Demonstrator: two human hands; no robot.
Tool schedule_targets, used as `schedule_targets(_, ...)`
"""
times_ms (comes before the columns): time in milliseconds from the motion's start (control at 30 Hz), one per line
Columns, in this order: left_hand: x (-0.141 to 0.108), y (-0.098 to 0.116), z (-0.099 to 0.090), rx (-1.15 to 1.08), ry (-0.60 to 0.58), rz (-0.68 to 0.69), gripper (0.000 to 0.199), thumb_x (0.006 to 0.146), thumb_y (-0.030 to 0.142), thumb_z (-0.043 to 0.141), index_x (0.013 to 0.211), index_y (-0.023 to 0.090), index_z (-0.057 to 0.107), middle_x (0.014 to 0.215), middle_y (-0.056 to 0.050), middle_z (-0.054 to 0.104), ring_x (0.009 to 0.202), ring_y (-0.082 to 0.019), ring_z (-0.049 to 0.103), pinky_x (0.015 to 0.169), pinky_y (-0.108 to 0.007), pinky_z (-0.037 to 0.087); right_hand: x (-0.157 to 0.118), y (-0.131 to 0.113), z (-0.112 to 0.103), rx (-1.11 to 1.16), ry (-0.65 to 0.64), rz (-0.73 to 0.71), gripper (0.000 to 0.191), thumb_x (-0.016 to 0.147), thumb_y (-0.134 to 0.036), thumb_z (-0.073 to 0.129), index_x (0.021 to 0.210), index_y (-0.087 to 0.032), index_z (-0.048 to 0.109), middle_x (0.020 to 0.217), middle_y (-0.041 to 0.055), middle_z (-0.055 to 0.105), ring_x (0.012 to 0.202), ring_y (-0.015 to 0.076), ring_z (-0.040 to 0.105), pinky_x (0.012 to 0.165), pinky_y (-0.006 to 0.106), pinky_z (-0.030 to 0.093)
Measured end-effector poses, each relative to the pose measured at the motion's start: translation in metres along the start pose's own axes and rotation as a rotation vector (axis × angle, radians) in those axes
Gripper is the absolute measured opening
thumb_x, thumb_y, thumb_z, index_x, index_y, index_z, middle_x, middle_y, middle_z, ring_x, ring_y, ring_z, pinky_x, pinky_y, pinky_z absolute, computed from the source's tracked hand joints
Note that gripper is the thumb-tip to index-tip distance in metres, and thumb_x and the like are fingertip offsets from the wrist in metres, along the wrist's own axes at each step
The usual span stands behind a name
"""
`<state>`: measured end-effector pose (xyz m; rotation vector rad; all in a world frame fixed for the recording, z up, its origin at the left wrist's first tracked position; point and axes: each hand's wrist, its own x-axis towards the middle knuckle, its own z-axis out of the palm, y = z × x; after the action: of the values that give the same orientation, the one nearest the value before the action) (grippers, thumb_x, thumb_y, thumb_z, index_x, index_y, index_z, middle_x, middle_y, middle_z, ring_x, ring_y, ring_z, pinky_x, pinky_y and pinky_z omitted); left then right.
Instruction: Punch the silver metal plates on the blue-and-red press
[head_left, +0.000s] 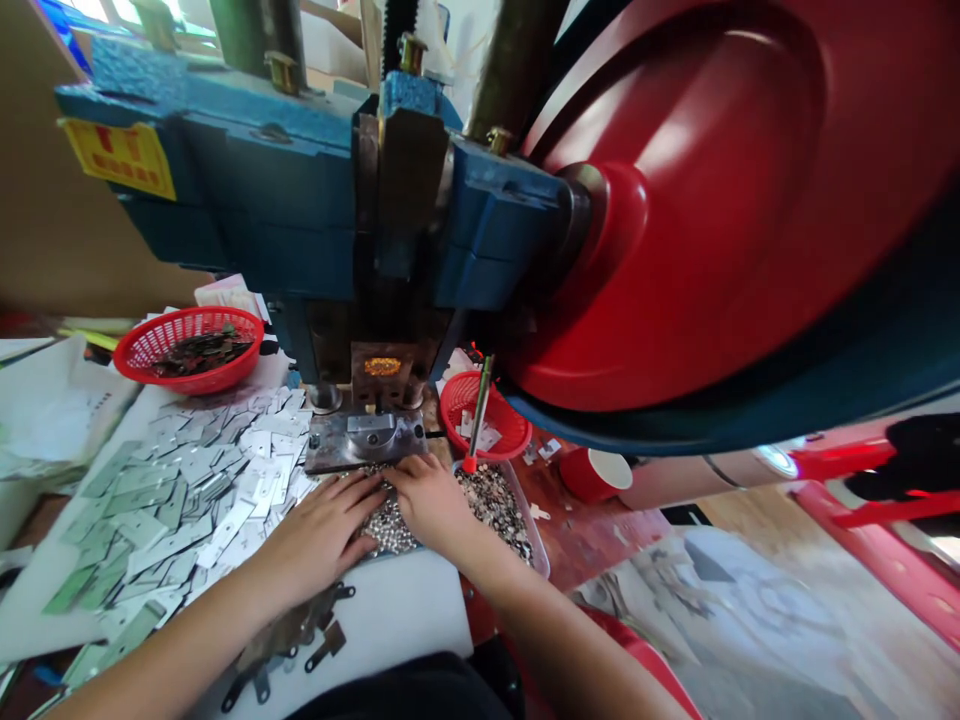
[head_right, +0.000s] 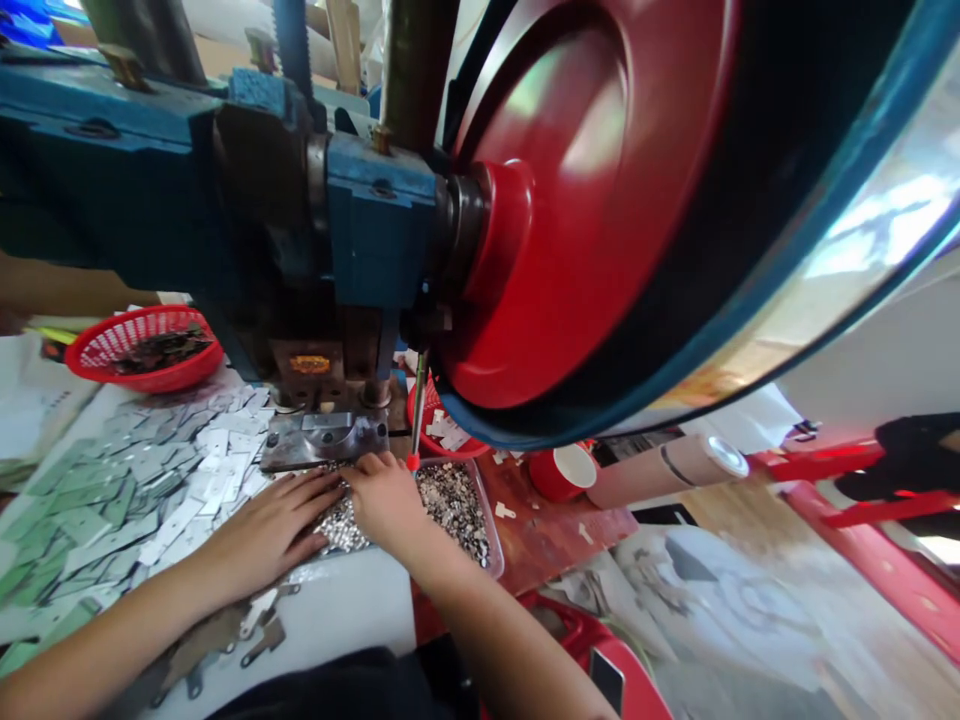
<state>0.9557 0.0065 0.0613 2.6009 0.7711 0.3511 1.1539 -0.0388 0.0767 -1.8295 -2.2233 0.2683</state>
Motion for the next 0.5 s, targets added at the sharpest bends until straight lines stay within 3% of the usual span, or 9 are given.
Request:
schedule_targets(233, -0.014, -0.01, -0.008, 0.101, 0.016, 0.004, 0.028, 0.085, 0.034, 0.054, 0.111, 0.029, 0.061, 0.118, -0.003, 0.061, 0.109, -0.024, 0.054, 0.096, -0.045, 0.04, 0.004, 0.0, 0.0, -0.008, -0.037, 0.02, 0.021, 0.085, -0.018, 0.051, 0.097, -0.024, 0.067, 0.1, 0.0025, 0.062, 0.094, 0.0187, 0.051, 0.083, 0.031, 0.039)
schedule_targets(500, -0.01, -0.002, -0.002, 0.095, 0.059, -0.053, 0.021, 0.088, 0.03, 0.049, 0.104, 0.026, 0.062, 0.107, -0.005, 0.062, 0.101, -0.022, 0.055, 0.09, -0.043, 0.044, 0.015, -0.02, 0.004, -0.146, -0.056, 0.03, 0.016, 0.086, -0.026, 0.05, 0.083, -0.021, 0.065, 0.089, 0.0049, 0.063, 0.085, 0.0225, 0.054, 0.072, 0.036, 0.038)
